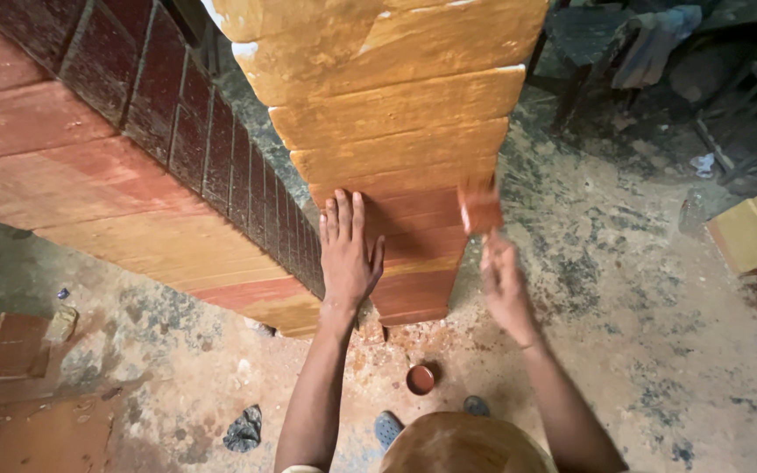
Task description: The person paints a vertical wooden beam with reddish-brown paint using a brush. They repeatedly dip the brush into a small container on the floor and apply the paint in long vertical strokes, gradually covering the yellow primed surface.
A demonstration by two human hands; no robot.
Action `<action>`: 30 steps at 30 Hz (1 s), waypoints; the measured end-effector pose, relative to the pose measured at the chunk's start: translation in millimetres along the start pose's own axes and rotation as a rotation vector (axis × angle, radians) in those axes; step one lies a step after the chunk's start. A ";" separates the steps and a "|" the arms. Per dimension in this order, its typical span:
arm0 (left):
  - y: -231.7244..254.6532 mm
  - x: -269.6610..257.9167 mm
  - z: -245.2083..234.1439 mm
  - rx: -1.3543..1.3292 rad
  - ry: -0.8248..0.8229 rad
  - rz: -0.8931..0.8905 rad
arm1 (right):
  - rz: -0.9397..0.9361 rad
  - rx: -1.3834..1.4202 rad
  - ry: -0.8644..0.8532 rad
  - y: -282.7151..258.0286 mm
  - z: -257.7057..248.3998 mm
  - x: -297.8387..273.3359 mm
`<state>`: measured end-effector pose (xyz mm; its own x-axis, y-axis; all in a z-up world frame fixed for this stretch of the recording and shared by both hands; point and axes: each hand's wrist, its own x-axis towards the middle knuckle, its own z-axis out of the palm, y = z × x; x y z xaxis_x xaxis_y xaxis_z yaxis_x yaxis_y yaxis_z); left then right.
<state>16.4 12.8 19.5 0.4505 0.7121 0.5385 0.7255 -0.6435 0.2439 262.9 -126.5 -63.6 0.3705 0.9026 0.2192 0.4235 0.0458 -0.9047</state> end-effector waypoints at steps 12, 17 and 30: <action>5.2 -2.1 -12.0 -0.091 0.015 0.008 | 0.315 0.916 0.186 -5.9 20.9 -46.9; 8.0 -3.3 -19.4 -0.102 -0.009 -0.014 | 0.237 0.933 -0.289 -53.3 45.3 -34.4; 0.4 -7.6 -16.6 -0.137 -0.050 -0.072 | 0.324 1.102 0.368 -11.3 -19.9 -23.2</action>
<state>4.6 2.5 28.9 0.4278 0.7683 0.4762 0.6802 -0.6205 0.3901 266.0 -156.5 -51.2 0.6183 0.7721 -0.1467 -0.5995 0.3426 -0.7234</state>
